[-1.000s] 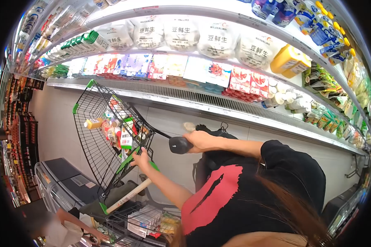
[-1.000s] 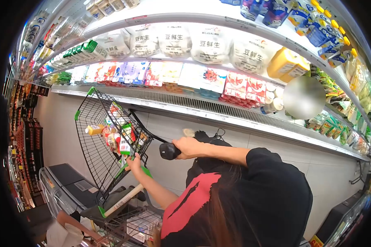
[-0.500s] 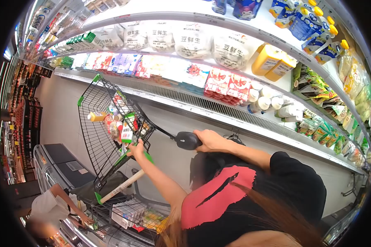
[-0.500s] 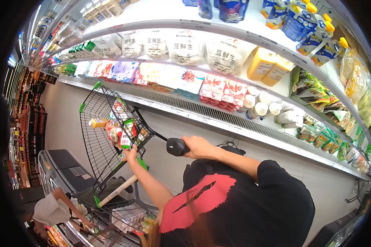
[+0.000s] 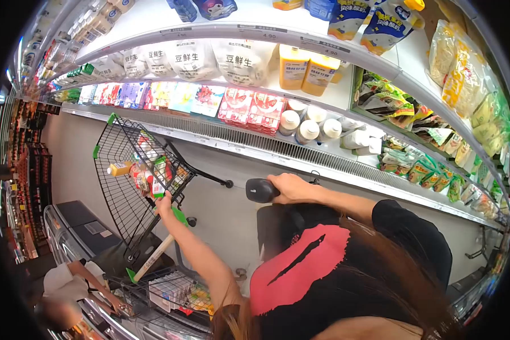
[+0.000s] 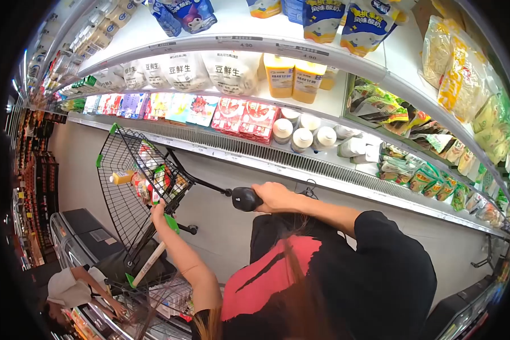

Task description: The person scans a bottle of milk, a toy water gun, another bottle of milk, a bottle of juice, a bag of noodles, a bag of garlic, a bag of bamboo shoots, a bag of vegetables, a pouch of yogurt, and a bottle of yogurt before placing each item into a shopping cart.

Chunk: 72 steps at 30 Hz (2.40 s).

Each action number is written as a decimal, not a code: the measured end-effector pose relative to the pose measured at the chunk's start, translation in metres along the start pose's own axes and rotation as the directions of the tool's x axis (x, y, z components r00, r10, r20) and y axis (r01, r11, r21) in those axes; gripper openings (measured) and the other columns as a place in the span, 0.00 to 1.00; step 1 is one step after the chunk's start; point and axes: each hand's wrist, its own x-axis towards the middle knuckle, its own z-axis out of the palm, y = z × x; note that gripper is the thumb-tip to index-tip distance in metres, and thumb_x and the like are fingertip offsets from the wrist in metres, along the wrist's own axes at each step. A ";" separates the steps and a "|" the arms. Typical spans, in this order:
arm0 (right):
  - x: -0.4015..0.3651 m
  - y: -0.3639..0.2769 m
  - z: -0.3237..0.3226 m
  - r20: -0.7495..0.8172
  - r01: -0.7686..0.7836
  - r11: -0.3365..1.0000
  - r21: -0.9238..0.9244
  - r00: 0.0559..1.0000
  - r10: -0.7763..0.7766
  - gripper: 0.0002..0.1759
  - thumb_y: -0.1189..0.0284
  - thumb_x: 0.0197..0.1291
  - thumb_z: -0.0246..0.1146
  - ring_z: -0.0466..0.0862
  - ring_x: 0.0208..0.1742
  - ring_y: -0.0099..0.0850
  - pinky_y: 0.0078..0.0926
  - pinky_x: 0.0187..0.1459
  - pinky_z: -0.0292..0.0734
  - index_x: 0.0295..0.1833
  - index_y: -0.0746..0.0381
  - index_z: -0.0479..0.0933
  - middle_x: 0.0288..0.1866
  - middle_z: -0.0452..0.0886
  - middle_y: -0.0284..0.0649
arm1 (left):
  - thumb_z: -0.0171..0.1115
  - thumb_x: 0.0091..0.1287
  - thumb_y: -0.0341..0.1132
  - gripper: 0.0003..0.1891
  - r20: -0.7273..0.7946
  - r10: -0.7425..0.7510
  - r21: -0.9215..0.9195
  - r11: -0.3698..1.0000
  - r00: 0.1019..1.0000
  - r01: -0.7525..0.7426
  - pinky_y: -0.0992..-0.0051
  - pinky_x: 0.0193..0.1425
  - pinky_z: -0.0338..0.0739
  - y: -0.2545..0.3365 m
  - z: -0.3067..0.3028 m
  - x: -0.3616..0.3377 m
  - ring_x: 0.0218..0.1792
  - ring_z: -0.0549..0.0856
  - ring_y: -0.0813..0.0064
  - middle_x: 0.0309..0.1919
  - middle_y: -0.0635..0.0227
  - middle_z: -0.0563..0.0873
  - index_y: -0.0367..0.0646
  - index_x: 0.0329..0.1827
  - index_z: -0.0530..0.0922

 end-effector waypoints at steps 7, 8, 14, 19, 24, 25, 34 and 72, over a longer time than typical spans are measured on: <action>-0.052 0.007 0.000 -0.041 0.018 1.000 0.013 0.999 -0.017 0.25 0.62 0.52 0.73 0.84 0.38 0.59 0.53 0.42 0.78 0.49 0.67 0.74 0.32 0.83 0.58 | 0.77 0.56 0.50 0.42 0.086 0.048 -0.166 0.986 0.995 -0.033 0.57 0.69 0.69 -0.008 0.027 -0.067 0.64 0.73 0.47 0.72 0.37 0.57 0.38 0.70 0.71; -0.060 0.008 0.000 -0.037 0.022 1.000 0.013 0.999 -0.022 0.25 0.62 0.52 0.73 0.84 0.38 0.59 0.53 0.42 0.78 0.49 0.67 0.74 0.32 0.83 0.58 | 0.78 0.56 0.49 0.42 0.062 -0.023 -0.129 0.991 0.998 0.031 0.58 0.69 0.70 0.001 0.025 -0.088 0.63 0.74 0.48 0.72 0.36 0.55 0.36 0.70 0.71; -0.129 0.010 0.011 0.004 -0.007 1.000 -0.001 1.000 0.007 0.24 0.64 0.54 0.72 0.83 0.42 0.59 0.52 0.44 0.77 0.51 0.66 0.73 0.36 0.83 0.58 | 0.78 0.56 0.47 0.43 0.037 0.093 -0.259 0.963 0.995 -0.080 0.59 0.69 0.72 -0.013 0.048 -0.150 0.61 0.78 0.47 0.74 0.33 0.54 0.27 0.68 0.71; -0.196 0.020 0.019 0.003 -0.013 1.000 -0.014 1.000 0.013 0.26 0.61 0.52 0.74 0.85 0.39 0.57 0.51 0.42 0.79 0.49 0.66 0.75 0.34 0.84 0.58 | 0.81 0.53 0.42 0.44 0.106 0.113 -0.436 0.898 0.988 -0.056 0.59 0.70 0.72 -0.043 0.097 -0.150 0.62 0.78 0.46 0.72 0.40 0.55 0.30 0.68 0.68; -0.250 0.026 0.016 0.033 -0.041 0.996 -0.074 0.999 0.043 0.26 0.62 0.51 0.74 0.85 0.39 0.58 0.51 0.43 0.79 0.50 0.66 0.75 0.33 0.83 0.58 | 0.82 0.51 0.44 0.43 0.018 0.063 -0.453 0.890 0.998 -0.048 0.58 0.70 0.71 -0.036 0.091 -0.258 0.64 0.74 0.46 0.69 0.42 0.58 0.33 0.66 0.70; -0.256 0.022 0.009 0.012 -0.047 0.997 -0.056 0.999 0.048 0.26 0.62 0.51 0.74 0.85 0.39 0.58 0.51 0.43 0.79 0.50 0.66 0.75 0.33 0.83 0.59 | 0.82 0.51 0.46 0.44 -0.013 0.087 -0.511 0.856 0.996 -0.081 0.56 0.70 0.71 -0.040 0.094 -0.272 0.65 0.73 0.46 0.68 0.41 0.60 0.32 0.66 0.70; -0.295 0.020 -0.026 -0.071 -0.123 0.992 0.031 0.990 0.125 0.23 0.67 0.52 0.75 0.84 0.41 0.57 0.46 0.44 0.77 0.47 0.66 0.73 0.34 0.83 0.58 | 0.67 0.64 0.57 0.41 0.339 0.358 0.211 0.872 0.870 -0.441 0.44 0.69 0.65 -0.054 -0.012 -0.540 0.62 0.79 0.37 0.62 0.39 0.79 0.31 0.68 0.69; -0.271 0.083 -0.002 -0.573 -0.248 0.827 -0.505 0.813 -0.105 0.30 0.82 0.40 0.69 0.79 0.45 0.52 0.44 0.48 0.70 0.55 0.67 0.75 0.42 0.81 0.50 | 0.83 0.45 0.43 0.50 -0.140 -0.218 -0.536 0.837 0.966 0.111 0.60 0.66 0.78 -0.139 0.155 -0.132 0.64 0.79 0.47 0.63 0.38 0.76 0.24 0.67 0.66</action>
